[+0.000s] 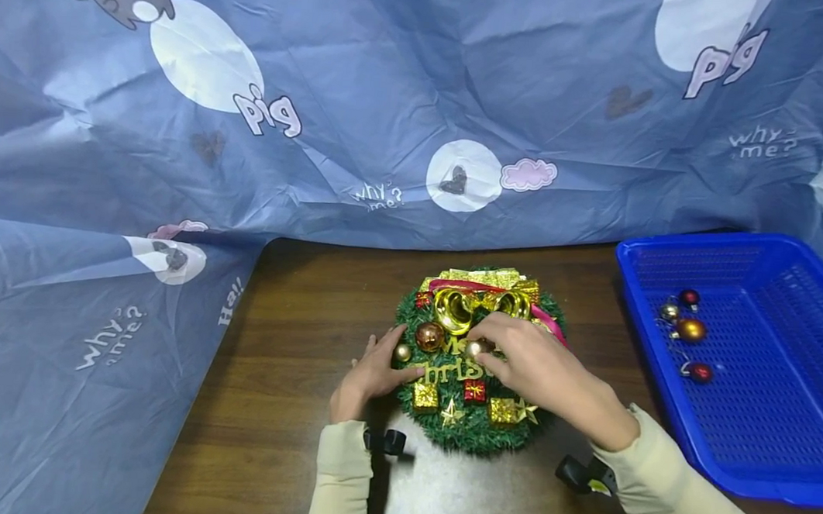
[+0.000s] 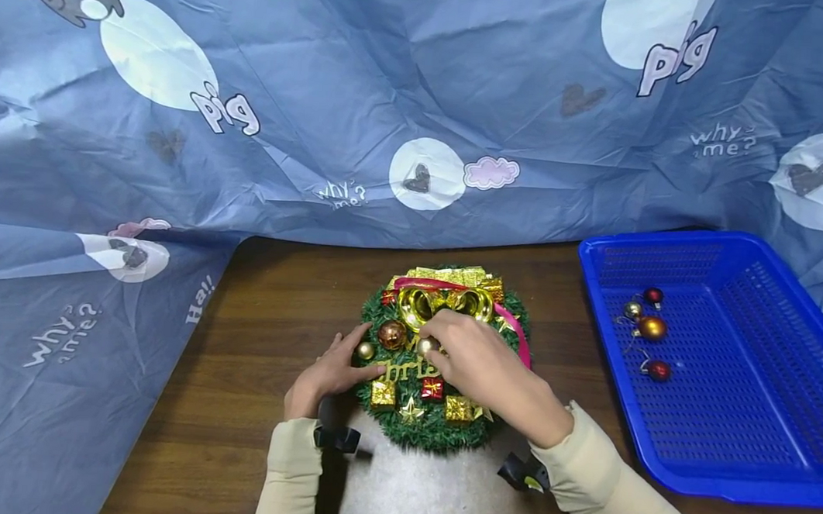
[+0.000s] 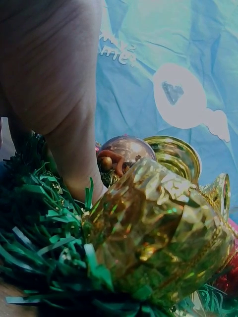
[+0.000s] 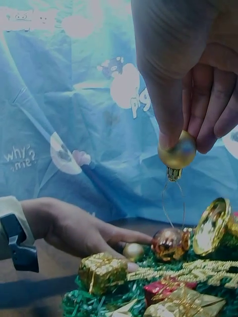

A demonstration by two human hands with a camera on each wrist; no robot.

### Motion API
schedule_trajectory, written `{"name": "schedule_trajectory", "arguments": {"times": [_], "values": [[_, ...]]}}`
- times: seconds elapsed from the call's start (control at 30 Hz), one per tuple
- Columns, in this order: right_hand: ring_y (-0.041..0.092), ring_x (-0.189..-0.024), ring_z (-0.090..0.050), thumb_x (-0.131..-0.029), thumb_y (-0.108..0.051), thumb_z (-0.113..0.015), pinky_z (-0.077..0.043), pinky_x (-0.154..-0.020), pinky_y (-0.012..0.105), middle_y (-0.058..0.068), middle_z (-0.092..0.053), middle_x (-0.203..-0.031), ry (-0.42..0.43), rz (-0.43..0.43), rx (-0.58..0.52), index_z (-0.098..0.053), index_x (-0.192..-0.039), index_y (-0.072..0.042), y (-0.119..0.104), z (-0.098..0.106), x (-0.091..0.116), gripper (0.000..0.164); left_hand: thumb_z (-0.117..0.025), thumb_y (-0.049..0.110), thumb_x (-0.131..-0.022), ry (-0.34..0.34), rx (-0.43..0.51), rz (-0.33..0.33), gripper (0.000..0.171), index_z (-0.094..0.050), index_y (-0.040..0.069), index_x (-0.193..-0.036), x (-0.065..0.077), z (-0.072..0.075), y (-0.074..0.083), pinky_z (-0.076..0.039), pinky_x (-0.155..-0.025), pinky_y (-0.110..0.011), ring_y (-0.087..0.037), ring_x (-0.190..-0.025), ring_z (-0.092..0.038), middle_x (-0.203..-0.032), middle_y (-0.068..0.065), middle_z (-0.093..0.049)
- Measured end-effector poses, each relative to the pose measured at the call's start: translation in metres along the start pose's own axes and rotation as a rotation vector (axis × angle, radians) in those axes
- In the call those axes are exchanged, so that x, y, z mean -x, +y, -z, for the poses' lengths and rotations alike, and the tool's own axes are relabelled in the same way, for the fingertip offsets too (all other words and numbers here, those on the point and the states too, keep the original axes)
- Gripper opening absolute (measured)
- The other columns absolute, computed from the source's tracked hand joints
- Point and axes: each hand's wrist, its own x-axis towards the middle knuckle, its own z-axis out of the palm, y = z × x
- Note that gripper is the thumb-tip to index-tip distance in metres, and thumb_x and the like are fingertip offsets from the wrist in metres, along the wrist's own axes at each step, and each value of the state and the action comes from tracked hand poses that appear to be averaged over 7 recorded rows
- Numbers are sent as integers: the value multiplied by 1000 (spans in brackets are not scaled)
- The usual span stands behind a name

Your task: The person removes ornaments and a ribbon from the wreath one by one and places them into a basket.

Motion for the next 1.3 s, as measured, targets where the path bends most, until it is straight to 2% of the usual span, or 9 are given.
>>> {"name": "schedule_trajectory", "arguments": {"times": [0.2, 0.43, 0.6, 0.87, 1.03, 1.3], "values": [[23, -96, -66, -84, -14, -72, -56, -84, 40, 7, -69, -104, 29, -8, 34, -69, -105, -6, 4, 10, 1, 22, -67, 47, -86, -4, 1, -2, 86, -18, 26, -154, 0, 0, 0, -5, -108, -74, -40, -147, -3, -161, -8, -16], [24, -96, -67, -85, -15, -72, -56, -83, 41, 7, -70, -105, 52, -39, 40, -69, -106, -6, 9, 21, 4, 23, -67, 46, -86, 3, 2, -1, 86, -20, 26, -154, -1, -1, 1, -6, -108, -74, -40, -147, -5, -160, -9, -17], [29, -102, -66, -86, -15, -71, -54, -87, 47, 11, -69, -109, 67, -61, 45, -69, -108, -5, 14, 30, 7, 24, -67, 46, -86, -4, 0, -2, 86, -19, 26, -154, -1, -1, 1, -5, -107, -74, -40, -147, -4, -161, -9, -16], [31, -99, -66, -86, -17, -71, -54, -84, 49, 12, -69, -110, 88, -112, 55, -69, -107, -6, 18, 42, 10, 23, -67, 46, -86, -2, 2, -1, 86, -19, 26, -154, 0, 0, 1, -5, -107, -75, -40, -147, -4, -161, -9, -15], [28, -91, -68, -84, -15, -72, -55, -77, 47, 8, -70, -102, 131, -92, 52, -69, -103, -6, 22, 46, 13, 21, -67, 46, -86, -1, 1, -3, 86, -19, 25, -154, 0, -1, 1, -5, -107, -75, -40, -147, -4, -161, -9, -15], [26, -90, -68, -83, -12, -73, -55, -76, 46, 6, -70, -100, 184, -75, 46, -70, -102, -7, 27, 55, 17, 19, -67, 46, -86, -2, -2, -4, 86, -19, 25, -154, 0, -1, 1, -5, -107, -75, -41, -146, -5, -161, -9, -16]]}}
